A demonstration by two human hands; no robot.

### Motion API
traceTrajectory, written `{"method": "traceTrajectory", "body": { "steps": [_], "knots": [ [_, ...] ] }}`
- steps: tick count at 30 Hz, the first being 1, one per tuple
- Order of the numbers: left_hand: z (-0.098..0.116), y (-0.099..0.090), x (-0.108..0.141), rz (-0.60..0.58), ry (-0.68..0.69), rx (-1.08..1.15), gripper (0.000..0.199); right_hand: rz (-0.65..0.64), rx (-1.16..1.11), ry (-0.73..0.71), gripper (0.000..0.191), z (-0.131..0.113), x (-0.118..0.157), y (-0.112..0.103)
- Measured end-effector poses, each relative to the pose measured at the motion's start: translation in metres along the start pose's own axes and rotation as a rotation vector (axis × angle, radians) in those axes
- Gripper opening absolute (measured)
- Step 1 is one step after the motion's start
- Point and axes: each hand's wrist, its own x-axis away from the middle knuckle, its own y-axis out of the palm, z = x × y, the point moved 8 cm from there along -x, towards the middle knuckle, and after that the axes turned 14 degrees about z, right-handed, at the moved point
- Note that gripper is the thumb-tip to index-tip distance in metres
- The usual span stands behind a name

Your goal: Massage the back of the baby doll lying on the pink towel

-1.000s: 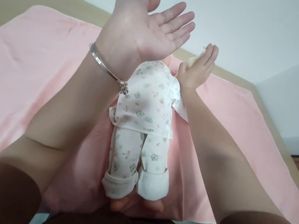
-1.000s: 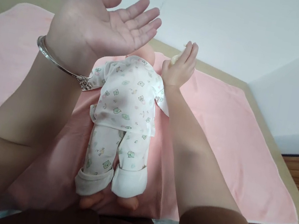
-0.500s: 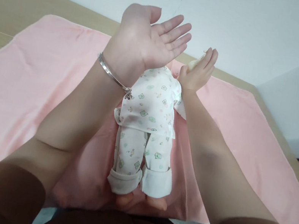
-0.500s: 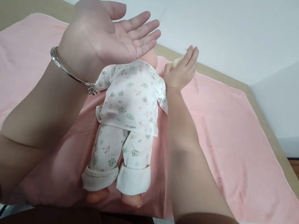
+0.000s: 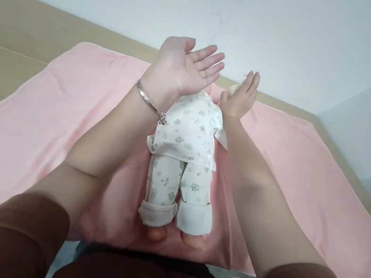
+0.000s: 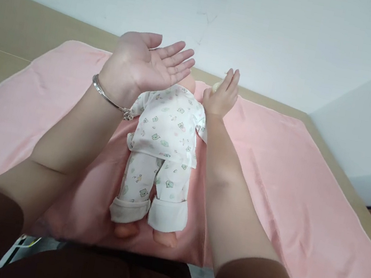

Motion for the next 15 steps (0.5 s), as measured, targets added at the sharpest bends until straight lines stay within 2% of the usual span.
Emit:
{"method": "traceTrajectory", "body": {
  "steps": [6,11,13,15],
  "knots": [
    [-0.011,0.002,0.001,-0.009,-0.028,-0.003,0.051,-0.005,0.015,0.004,0.082,0.0,-0.002,-0.007],
    [-0.017,-0.003,-0.016,0.032,-0.024,-0.025,0.054,0.031,0.029,0.006,0.073,-0.001,-0.003,-0.011],
    [-0.021,-0.007,-0.025,0.062,-0.031,-0.026,0.055,0.056,-0.043,-0.001,0.071,-0.008,-0.004,-0.011],
    [-0.025,-0.011,-0.033,0.094,-0.047,-0.034,0.055,0.118,-0.221,0.001,0.066,-0.022,-0.006,-0.016]
  ]
}}
